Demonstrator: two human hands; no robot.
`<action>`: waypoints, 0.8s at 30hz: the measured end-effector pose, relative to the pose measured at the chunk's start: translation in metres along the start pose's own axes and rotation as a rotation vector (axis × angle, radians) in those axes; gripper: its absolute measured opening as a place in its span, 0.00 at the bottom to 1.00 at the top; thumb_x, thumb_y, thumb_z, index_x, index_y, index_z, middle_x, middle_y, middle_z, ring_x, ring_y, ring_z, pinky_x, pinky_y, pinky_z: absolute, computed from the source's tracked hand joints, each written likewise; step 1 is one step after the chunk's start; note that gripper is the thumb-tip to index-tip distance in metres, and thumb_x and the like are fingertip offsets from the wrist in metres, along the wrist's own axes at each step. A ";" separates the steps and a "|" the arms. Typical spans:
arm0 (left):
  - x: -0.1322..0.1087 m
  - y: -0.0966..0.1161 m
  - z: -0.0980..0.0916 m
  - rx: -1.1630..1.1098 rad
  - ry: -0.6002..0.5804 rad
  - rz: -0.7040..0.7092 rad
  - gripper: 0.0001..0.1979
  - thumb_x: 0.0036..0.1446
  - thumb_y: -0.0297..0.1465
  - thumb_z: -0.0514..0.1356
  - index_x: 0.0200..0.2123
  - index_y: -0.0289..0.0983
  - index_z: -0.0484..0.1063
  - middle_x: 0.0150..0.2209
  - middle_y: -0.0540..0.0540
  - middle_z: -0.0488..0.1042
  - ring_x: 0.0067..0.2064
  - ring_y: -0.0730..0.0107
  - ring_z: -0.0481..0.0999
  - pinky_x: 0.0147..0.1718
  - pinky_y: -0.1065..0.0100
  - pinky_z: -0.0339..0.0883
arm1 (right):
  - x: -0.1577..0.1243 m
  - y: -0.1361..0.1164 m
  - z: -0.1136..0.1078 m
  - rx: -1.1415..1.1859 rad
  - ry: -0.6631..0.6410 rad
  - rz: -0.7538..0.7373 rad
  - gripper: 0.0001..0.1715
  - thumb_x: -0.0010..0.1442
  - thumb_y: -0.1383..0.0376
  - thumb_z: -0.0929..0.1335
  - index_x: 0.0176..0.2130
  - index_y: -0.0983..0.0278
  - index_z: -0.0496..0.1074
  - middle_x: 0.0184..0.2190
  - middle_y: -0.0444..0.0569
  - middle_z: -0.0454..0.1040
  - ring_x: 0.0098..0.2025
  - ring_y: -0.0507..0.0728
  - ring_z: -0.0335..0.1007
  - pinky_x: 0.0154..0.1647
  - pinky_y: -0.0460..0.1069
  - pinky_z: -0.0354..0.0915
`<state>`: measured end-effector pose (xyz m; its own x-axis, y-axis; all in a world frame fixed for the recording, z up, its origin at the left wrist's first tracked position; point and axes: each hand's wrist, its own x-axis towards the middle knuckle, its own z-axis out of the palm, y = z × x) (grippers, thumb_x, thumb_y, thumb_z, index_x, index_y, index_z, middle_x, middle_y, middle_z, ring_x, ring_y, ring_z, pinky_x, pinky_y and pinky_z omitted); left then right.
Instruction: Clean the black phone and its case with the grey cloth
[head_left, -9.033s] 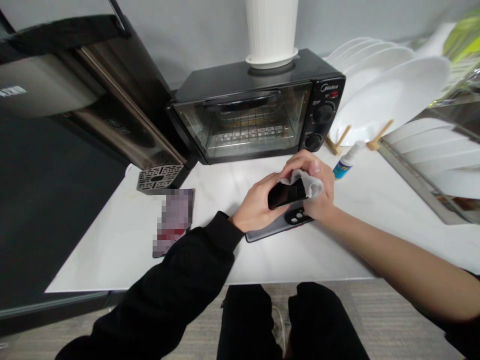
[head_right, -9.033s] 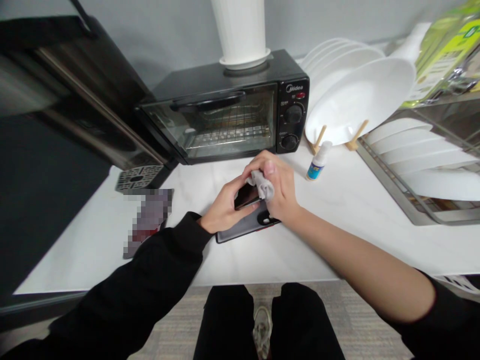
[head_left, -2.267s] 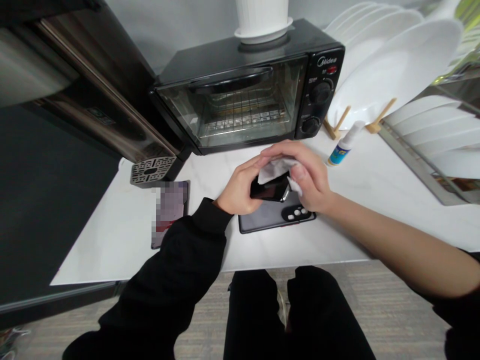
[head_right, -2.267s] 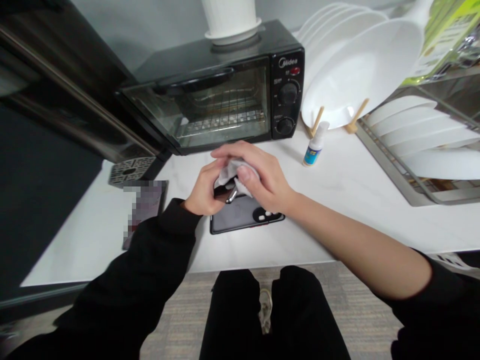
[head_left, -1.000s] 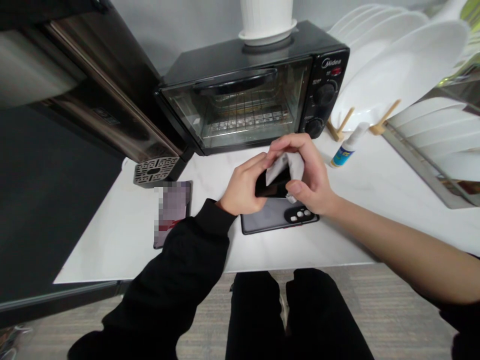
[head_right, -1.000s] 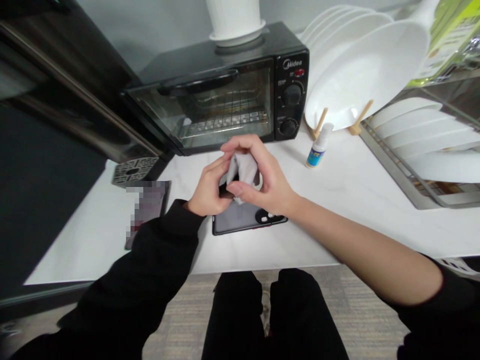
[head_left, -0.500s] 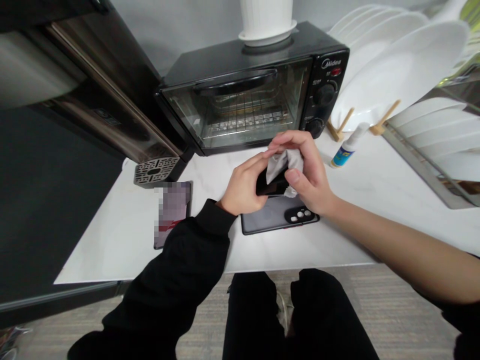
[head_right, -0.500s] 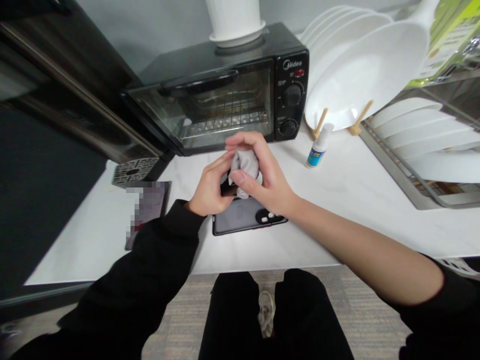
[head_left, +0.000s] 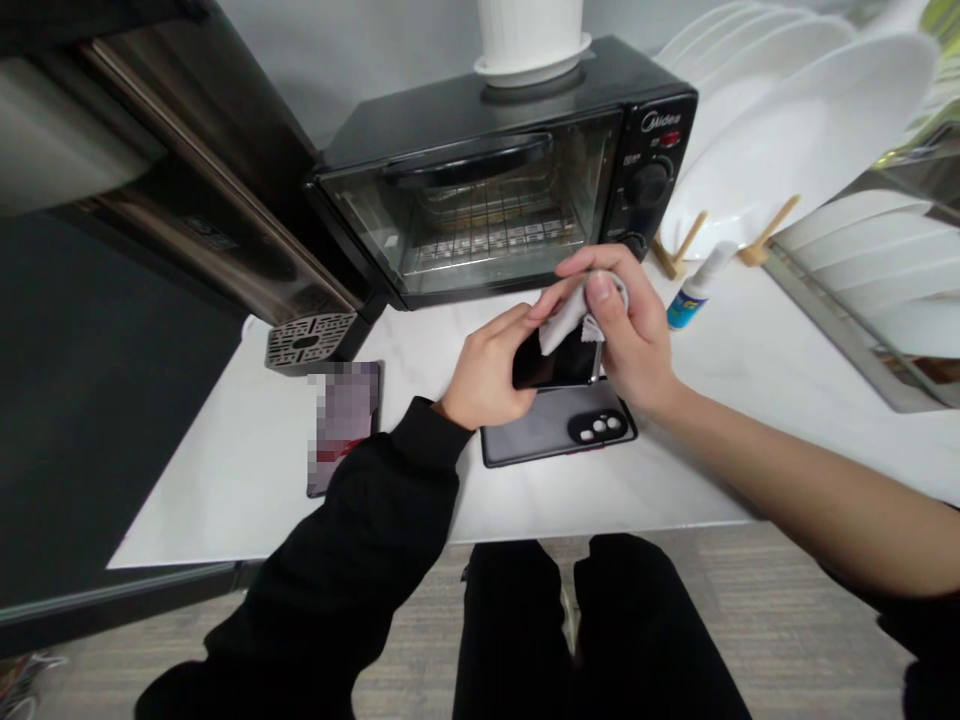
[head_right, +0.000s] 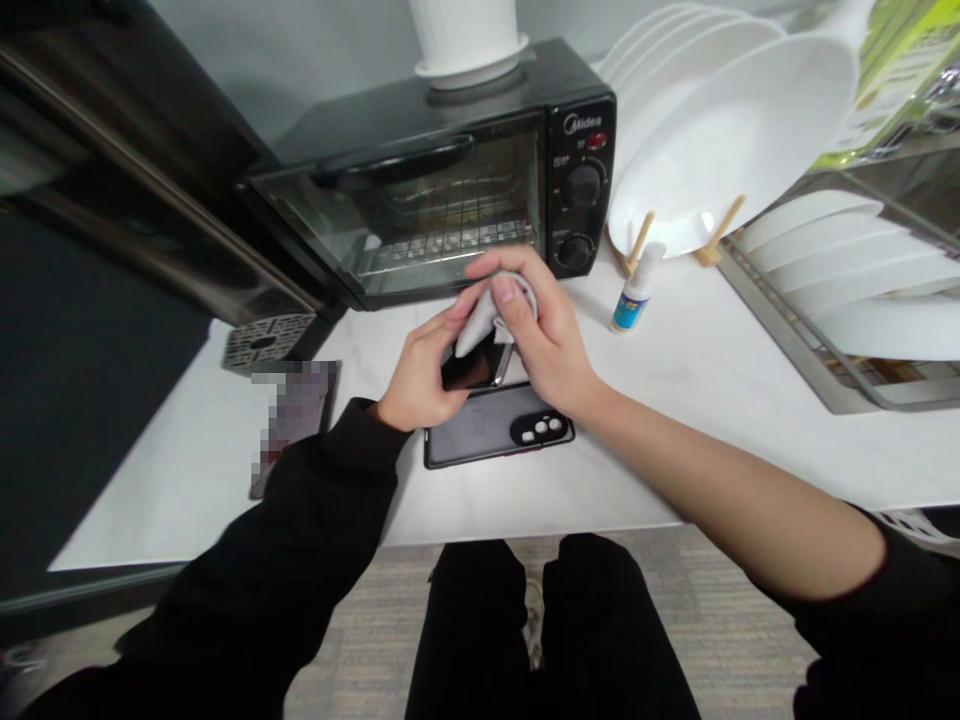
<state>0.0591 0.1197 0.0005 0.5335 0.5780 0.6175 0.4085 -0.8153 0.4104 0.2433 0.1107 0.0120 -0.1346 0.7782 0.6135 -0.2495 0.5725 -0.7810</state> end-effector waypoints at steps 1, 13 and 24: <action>0.001 0.001 -0.001 0.012 0.011 -0.009 0.29 0.48 0.25 0.61 0.57 0.31 0.73 0.57 0.32 0.78 0.59 0.45 0.79 0.57 0.51 0.75 | -0.001 0.000 0.000 -0.013 -0.036 -0.036 0.17 0.73 0.49 0.66 0.54 0.53 0.71 0.46 0.47 0.80 0.51 0.61 0.80 0.56 0.60 0.76; 0.000 0.002 -0.002 -0.018 -0.009 -0.024 0.36 0.49 0.23 0.62 0.64 0.31 0.69 0.62 0.33 0.76 0.63 0.48 0.77 0.63 0.51 0.72 | 0.004 0.005 0.001 0.007 0.004 0.019 0.14 0.76 0.51 0.62 0.53 0.53 0.70 0.43 0.45 0.85 0.50 0.60 0.83 0.53 0.59 0.79; 0.006 0.007 -0.009 -0.126 -0.096 -0.187 0.29 0.60 0.33 0.61 0.64 0.33 0.68 0.66 0.34 0.72 0.68 0.47 0.71 0.68 0.47 0.65 | -0.006 -0.001 -0.005 -0.696 -0.238 -0.651 0.24 0.77 0.57 0.58 0.62 0.57 0.72 0.65 0.49 0.73 0.73 0.62 0.62 0.77 0.68 0.52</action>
<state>0.0584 0.1166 0.0132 0.5276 0.7150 0.4587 0.4143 -0.6880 0.5959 0.2487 0.1069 0.0083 -0.3798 0.2277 0.8966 0.2672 0.9549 -0.1293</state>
